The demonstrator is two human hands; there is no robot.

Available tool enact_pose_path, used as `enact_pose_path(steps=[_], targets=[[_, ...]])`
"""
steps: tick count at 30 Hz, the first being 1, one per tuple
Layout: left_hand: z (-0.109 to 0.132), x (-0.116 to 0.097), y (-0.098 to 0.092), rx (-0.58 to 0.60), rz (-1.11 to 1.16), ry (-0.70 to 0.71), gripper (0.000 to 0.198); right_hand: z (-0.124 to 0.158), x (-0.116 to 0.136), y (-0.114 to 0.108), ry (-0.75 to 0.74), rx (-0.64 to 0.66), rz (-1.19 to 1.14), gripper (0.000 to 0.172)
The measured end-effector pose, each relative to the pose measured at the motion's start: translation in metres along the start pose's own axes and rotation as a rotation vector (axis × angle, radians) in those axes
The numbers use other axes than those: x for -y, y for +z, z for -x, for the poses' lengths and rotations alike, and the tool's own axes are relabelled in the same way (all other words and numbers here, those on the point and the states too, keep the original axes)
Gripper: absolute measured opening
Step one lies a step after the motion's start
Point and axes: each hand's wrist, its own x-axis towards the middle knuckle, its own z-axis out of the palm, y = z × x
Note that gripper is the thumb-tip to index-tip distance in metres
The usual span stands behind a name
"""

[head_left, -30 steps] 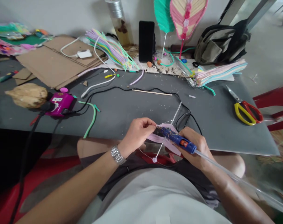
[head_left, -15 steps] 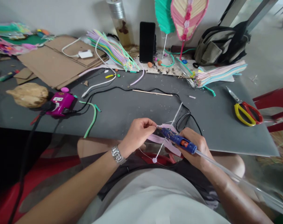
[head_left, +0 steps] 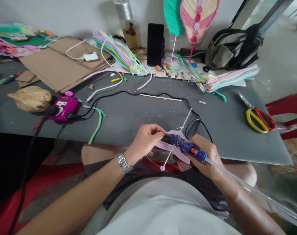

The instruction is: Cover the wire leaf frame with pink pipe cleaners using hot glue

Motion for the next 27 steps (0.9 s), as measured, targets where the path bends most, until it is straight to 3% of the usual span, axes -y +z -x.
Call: enact_pose_path(steps=[27], targets=[[0.0023, -0.0018, 0.0000, -0.006, 0.015, 0.002, 0.018, 0.0021, -0.0017, -0.0012, 0.002, 0.020, 0.014, 0.017]])
